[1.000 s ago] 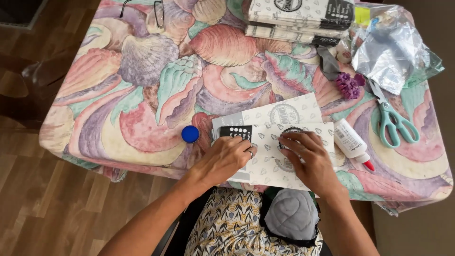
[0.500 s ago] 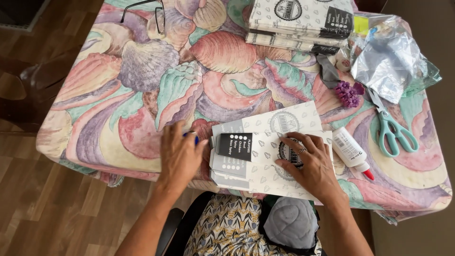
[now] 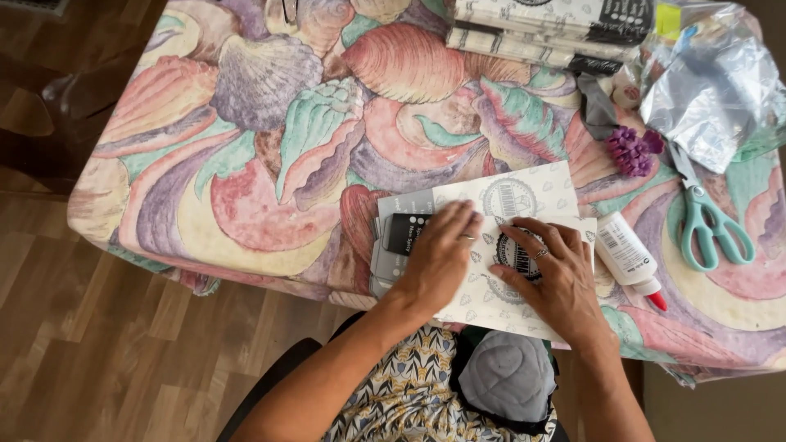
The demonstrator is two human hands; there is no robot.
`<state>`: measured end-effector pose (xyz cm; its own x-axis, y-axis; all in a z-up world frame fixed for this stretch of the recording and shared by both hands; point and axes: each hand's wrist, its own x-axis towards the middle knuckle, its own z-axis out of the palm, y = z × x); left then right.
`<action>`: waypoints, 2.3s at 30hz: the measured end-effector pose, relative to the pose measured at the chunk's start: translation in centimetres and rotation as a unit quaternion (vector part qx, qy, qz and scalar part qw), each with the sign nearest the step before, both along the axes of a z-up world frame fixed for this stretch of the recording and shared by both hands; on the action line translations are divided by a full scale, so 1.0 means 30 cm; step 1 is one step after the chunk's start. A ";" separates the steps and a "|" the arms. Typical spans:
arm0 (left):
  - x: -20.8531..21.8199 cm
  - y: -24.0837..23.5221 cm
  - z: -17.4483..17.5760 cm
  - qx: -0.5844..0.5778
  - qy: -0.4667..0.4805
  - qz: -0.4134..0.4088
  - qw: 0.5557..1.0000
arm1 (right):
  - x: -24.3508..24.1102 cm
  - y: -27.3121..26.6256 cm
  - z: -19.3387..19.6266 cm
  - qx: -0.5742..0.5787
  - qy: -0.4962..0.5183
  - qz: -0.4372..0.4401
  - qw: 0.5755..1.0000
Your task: Folding and pressing paper food sleeves or bags on a table to create sharp creases.
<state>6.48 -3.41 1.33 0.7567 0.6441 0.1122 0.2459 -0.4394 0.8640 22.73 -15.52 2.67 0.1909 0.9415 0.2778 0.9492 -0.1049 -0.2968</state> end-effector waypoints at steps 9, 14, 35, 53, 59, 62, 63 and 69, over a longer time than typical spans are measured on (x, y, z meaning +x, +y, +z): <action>-0.349 0.165 -0.112 0.355 -0.073 0.228 0.904 | 0.011 -0.003 0.005 0.028 0.002 0.021 0.999; -0.096 -0.001 0.001 0.239 -0.151 0.090 0.955 | 0.002 -0.003 0.017 0.011 0.001 0.017 1.000; -0.284 0.060 -0.118 0.381 0.059 -0.038 0.922 | 0.105 0.039 -0.011 0.139 0.089 0.069 0.984; -0.226 0.180 -0.002 0.582 0.127 -0.264 0.759 | 0.299 -0.056 -0.022 0.147 -0.023 -0.109 0.983; -0.264 0.294 0.104 0.408 -0.074 -0.033 0.909 | 0.325 -0.065 -0.039 0.160 -0.008 -0.099 0.982; -0.351 0.379 0.128 0.212 -0.041 0.134 0.967 | 0.337 -0.051 -0.054 0.173 -0.044 -0.070 0.981; -0.388 0.400 0.139 0.118 0.025 0.217 0.969 | 0.342 -0.050 -0.065 0.172 -0.062 -0.052 0.982; -0.525 0.448 -0.077 0.354 0.309 0.296 0.831 | 0.436 -0.048 -0.090 0.166 -0.038 -0.118 0.978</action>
<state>-9.27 10.02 -0.98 0.3838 0.8625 0.3299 0.9015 -0.4274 0.0683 35.82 -16.95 -0.04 0.3588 0.7299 0.5818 0.9307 -0.2329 -0.2819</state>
